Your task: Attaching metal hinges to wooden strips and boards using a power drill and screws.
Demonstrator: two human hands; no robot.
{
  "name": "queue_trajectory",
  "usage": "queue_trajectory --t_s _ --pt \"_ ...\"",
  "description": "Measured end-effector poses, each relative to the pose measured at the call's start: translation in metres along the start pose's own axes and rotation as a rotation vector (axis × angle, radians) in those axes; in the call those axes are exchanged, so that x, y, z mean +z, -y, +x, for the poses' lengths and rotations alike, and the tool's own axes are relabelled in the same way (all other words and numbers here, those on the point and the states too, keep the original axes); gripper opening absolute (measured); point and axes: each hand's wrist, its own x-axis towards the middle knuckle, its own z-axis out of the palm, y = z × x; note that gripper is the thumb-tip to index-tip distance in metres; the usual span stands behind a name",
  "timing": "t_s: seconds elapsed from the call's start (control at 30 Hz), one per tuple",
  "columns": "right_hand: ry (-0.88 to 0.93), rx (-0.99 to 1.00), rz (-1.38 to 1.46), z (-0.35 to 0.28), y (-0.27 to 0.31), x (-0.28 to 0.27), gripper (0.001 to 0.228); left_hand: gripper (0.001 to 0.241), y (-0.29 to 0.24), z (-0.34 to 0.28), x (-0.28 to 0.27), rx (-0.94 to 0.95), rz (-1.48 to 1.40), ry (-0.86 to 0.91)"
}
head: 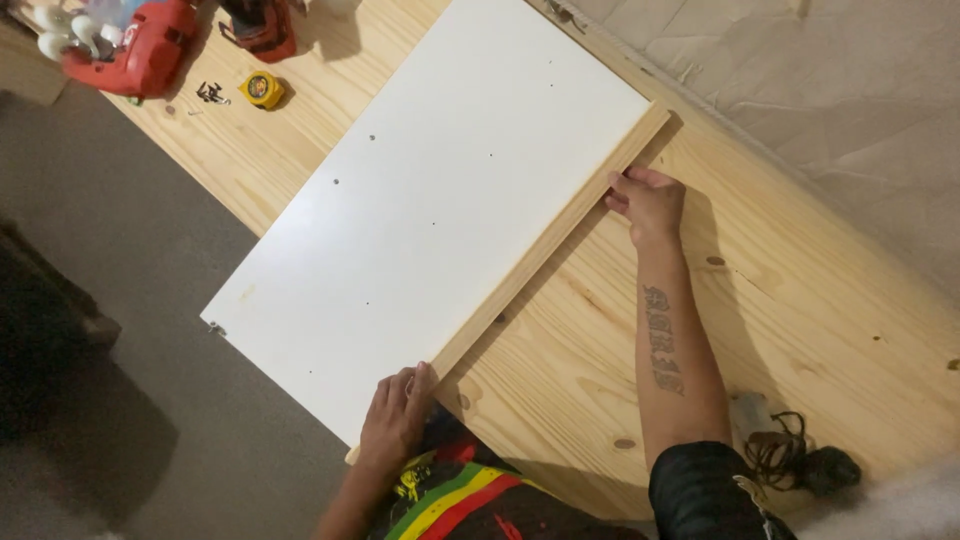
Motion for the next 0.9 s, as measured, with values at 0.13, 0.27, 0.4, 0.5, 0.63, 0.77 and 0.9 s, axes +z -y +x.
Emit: queue_trajectory --t_s 0.13,0.27,0.4,0.5,0.63,0.77,0.9 --pt "0.01 -0.051 0.032 0.004 -0.011 -0.002 0.042 0.071 -0.005 -0.005 0.003 -0.028 -0.047 -0.187" --pt "-0.004 -0.042 -0.013 -0.013 -0.004 0.002 0.043 0.063 -0.008 -0.007 0.0 -0.082 -0.061 -0.151" --pt "0.024 -0.149 -0.101 -0.03 0.005 0.007 0.036 0.084 -0.013 -0.009 -0.003 -0.044 -0.031 -0.168" --pt "0.019 -0.118 -0.064 -0.02 -0.001 0.006 0.047 0.077 -0.013 -0.009 -0.003 -0.026 -0.019 -0.164" --pt "0.049 -0.086 -0.008 -0.033 0.007 0.006 0.048 0.079 -0.014 -0.012 -0.001 -0.003 -0.061 -0.131" --pt "0.04 -0.059 0.038 -0.031 0.003 0.007 0.05 0.092 -0.018 -0.013 -0.003 -0.031 -0.122 -0.106" --pt "-0.003 -0.055 0.047 -0.029 0.004 0.012 0.037 0.072 -0.02 -0.008 -0.011 -0.047 -0.123 -0.166"
